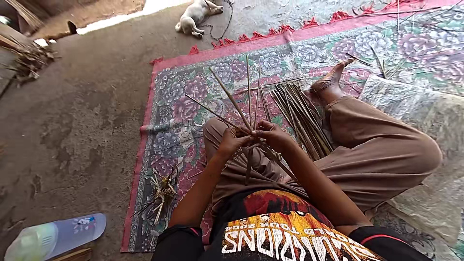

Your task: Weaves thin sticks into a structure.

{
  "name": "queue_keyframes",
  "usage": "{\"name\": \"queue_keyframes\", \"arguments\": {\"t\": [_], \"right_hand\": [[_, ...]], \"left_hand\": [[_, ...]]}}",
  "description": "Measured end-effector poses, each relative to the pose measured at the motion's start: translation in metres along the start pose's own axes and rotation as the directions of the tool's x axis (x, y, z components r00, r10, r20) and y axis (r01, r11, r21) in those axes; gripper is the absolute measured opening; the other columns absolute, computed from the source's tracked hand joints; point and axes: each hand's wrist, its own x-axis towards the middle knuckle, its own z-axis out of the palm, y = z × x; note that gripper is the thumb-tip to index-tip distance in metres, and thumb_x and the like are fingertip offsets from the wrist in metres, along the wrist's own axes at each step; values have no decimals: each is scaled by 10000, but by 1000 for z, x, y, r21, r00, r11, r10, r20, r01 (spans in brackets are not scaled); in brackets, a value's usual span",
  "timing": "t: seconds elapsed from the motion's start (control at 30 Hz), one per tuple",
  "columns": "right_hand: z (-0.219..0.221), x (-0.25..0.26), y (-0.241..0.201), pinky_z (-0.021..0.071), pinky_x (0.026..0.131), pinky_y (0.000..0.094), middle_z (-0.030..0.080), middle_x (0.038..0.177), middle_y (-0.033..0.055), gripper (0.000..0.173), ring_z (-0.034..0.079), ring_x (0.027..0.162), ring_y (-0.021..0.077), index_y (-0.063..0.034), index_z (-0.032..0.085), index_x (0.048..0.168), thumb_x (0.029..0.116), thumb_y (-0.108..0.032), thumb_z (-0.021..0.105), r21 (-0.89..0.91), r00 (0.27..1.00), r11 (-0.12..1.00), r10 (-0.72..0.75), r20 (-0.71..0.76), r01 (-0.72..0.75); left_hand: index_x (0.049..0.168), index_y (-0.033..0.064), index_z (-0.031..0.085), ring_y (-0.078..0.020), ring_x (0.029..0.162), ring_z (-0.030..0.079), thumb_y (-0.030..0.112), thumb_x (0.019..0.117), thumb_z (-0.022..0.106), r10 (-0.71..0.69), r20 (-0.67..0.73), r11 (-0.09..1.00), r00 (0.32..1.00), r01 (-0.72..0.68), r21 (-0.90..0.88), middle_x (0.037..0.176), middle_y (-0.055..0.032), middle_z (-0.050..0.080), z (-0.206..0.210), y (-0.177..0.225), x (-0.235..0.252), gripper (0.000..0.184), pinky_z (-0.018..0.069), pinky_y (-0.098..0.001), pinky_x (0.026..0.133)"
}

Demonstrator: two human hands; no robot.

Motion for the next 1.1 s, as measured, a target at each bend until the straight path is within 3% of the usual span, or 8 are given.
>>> {"name": "queue_keyframes", "arguments": {"t": [0.2, 0.43, 0.53, 0.67, 0.77, 0.83, 1.0, 1.1], "right_hand": [[7, 1, -4, 530, 630, 256, 634, 775, -11, 81, 605, 659, 70, -123, 579, 959, 974, -44, 571, 96, 999, 995, 27, -45, -23], [0, -3, -11, 559, 727, 252, 685, 867, -12, 147, 642, 767, 51, -56, 672, 1040, 988, -52, 535, -166, 989, 976, -139, 46, 144], [5, -4, -15, 553, 632, 235, 689, 806, 16, 46, 632, 675, 52, -19, 670, 999, 960, -13, 647, -269, 985, 947, -171, 37, 174], [5, -3, -13, 549, 652, 253, 679, 820, 40, 25, 624, 686, 70, -8, 677, 974, 952, -2, 669, -358, 979, 914, -204, 0, 191], [5, -1, -9, 572, 700, 259, 683, 839, 37, 45, 644, 728, 67, 8, 679, 982, 938, 6, 681, -319, 967, 921, -252, -42, 226], [8, 1, -10, 605, 702, 285, 697, 873, 57, 62, 679, 755, 87, 37, 675, 997, 937, 23, 668, -241, 956, 942, -268, -120, 234], [13, -1, -9, 603, 672, 269, 696, 876, 45, 52, 681, 732, 80, 20, 665, 996, 945, 19, 670, -209, 924, 937, -322, -204, 281], [7, 0, -7, 611, 740, 276, 705, 873, 18, 56, 687, 765, 66, 0, 676, 991, 939, 21, 670, -217, 906, 912, -386, -173, 347]], "left_hand": [[1007, -5, 709, -84, 687, 679, -99, 861, 726, 114, 14, 993, 993, -114, -1, 846, -55, 725, 1, -2, -3, 175, 592, -237, 648], [1087, 33, 658, -68, 629, 641, -57, 890, 718, 1, -29, 997, 1000, 1, 71, 841, -43, 704, 3, 10, -11, 224, 558, -213, 587], [1125, 37, 593, -78, 618, 642, -39, 879, 739, -51, -11, 994, 999, 52, 93, 801, -47, 689, -2, 4, -6, 297, 552, -220, 585], [1172, 68, 655, -78, 683, 656, 60, 955, 687, -68, 107, 996, 992, 61, 68, 868, -41, 718, -14, -2, -1, 219, 549, -228, 618], [1033, 47, 666, -60, 697, 638, 128, 988, 664, 19, -58, 991, 998, -11, 132, 842, -20, 686, -5, 3, -5, 93, 554, -240, 678], [1051, 37, 688, -55, 763, 641, 140, 982, 683, 129, -229, 971, 965, -76, 225, 924, -31, 703, 5, 4, -7, 124, 545, -247, 734], [1223, -18, 671, -244, 1264, 566, 144, 967, 698, 362, -395, 905, 845, -217, 365, 1358, -151, 620, 12, -16, -5, 305, 427, -423, 1092], [1107, 33, 653, -304, 1244, 523, 259, 939, 735, 462, -484, 842, 743, -197, 502, 1315, -161, 585, 8, -17, -13, 294, 409, -491, 1055]]}}
